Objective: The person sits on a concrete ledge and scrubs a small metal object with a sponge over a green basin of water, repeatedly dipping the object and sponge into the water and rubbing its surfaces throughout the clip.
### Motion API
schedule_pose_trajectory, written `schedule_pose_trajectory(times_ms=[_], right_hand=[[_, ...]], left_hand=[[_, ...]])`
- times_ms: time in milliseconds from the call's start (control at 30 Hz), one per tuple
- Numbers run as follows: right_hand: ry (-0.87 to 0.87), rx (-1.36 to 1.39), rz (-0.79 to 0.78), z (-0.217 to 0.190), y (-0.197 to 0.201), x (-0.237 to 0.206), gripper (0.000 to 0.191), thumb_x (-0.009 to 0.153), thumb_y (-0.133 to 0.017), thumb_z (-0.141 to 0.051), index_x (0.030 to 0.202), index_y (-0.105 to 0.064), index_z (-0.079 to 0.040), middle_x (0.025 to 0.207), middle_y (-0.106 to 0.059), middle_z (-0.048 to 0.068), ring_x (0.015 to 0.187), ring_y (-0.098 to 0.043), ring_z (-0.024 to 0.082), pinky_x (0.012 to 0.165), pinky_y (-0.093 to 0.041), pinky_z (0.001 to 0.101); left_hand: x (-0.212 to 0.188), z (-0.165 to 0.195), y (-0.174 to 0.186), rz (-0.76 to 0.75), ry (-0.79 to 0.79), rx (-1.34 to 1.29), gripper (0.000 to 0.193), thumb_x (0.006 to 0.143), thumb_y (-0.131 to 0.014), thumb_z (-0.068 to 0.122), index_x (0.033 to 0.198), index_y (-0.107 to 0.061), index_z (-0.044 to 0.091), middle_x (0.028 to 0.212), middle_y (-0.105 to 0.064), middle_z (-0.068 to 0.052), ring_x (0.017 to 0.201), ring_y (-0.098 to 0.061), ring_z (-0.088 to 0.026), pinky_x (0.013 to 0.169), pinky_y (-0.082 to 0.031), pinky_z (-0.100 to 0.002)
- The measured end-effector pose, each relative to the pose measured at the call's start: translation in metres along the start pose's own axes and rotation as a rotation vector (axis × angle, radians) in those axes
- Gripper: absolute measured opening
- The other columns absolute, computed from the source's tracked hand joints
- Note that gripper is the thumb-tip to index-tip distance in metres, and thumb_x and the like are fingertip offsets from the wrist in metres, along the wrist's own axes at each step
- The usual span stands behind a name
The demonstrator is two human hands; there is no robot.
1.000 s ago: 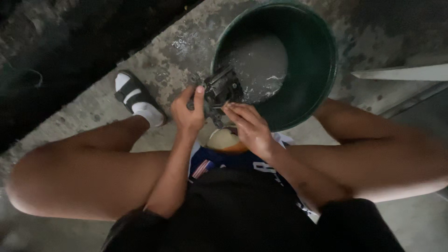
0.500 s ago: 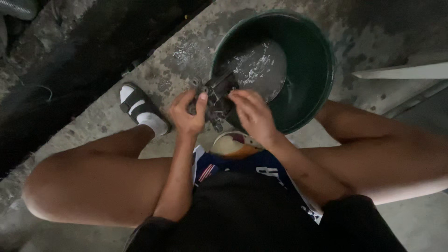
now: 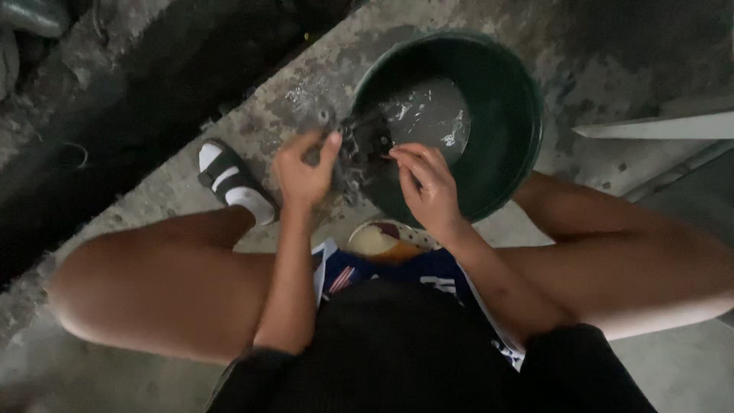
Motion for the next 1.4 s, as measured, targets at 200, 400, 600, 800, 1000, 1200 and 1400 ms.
schedule_pose_trajectory(times_ms=[200,400,600,800,1000,1200,1400], right_hand=[[-0.010,0.019,-0.054,0.015,-0.007,-0.009,0.024,0.101,-0.064,0.006,0.123,-0.069,-0.003,0.120,-0.066,0.014,0.106,-0.066,0.030,0.088,-0.055,0.0387],[-0.062,-0.043,-0.079,0.023,-0.004,-0.007,0.020,0.101,-0.064,0.002,0.120,-0.070,-0.002,0.117,-0.067,0.016,0.105,-0.067,0.031,0.086,-0.056,0.0377],[-0.209,0.038,-0.073,0.023,0.004,-0.009,0.020,0.101,-0.062,-0.001,0.118,-0.071,-0.003,0.115,-0.067,0.015,0.099,-0.071,0.026,0.079,-0.057,0.0311],[-0.382,0.172,0.003,0.049,-0.005,-0.022,0.017,0.103,-0.060,-0.001,0.119,-0.067,-0.002,0.114,-0.071,0.013,0.101,-0.072,0.019,0.086,-0.059,0.0295],[-0.392,-0.315,0.196,0.081,0.041,-0.016,0.017,0.106,-0.060,0.000,0.120,-0.068,-0.005,0.114,-0.070,0.014,0.105,-0.070,0.024,0.093,-0.056,0.0356],[-0.012,-0.663,0.335,0.079,0.075,-0.029,0.018,0.102,-0.071,0.005,0.118,-0.074,-0.004,0.125,-0.073,0.008,0.125,-0.061,0.027,0.110,-0.048,0.0454],[-0.170,-0.482,0.440,0.101,0.079,-0.019,0.018,0.099,-0.072,0.006,0.114,-0.076,-0.002,0.113,-0.075,0.013,0.124,-0.057,0.034,0.106,-0.047,0.0476]], left_hand=[[0.020,-0.010,0.005,-0.194,0.213,-0.024,0.050,0.087,-0.071,0.048,0.101,-0.078,0.001,0.095,-0.076,-0.021,0.092,-0.074,-0.034,0.085,-0.054,-0.038],[-0.016,-0.044,-0.019,0.012,0.119,-0.207,0.052,0.101,-0.064,0.046,0.118,-0.071,-0.003,0.115,-0.074,-0.023,0.111,-0.071,-0.036,0.098,-0.051,-0.041],[-0.071,-0.050,-0.039,0.136,0.076,-0.053,0.047,0.105,-0.060,0.040,0.118,-0.070,-0.004,0.113,-0.072,-0.026,0.108,-0.070,-0.039,0.095,-0.052,-0.042],[-0.039,-0.031,-0.018,0.039,0.086,-0.163,0.039,0.099,-0.065,0.036,0.109,-0.072,-0.001,0.101,-0.074,-0.023,0.098,-0.074,-0.037,0.085,-0.054,-0.039],[0.011,0.000,0.001,-0.057,0.090,-0.026,0.036,0.090,-0.072,0.040,0.100,-0.078,0.006,0.091,-0.075,-0.019,0.090,-0.074,-0.035,0.082,-0.055,-0.038],[0.017,0.005,0.004,-0.053,0.102,0.021,0.037,0.090,-0.072,0.042,0.100,-0.079,0.007,0.092,-0.075,-0.020,0.089,-0.073,-0.035,0.083,-0.055,-0.039],[0.010,-0.010,-0.004,0.018,0.087,-0.109,0.038,0.090,-0.073,0.037,0.103,-0.078,0.002,0.095,-0.077,-0.019,0.089,-0.076,-0.030,0.081,-0.055,-0.036]])
Point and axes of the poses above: each hand's wrist, its own x-axis towards the middle knuckle, its own y-axis out of the back of the hand, z = x × y, the point moved 1 cm from there along x, towards the middle knuckle
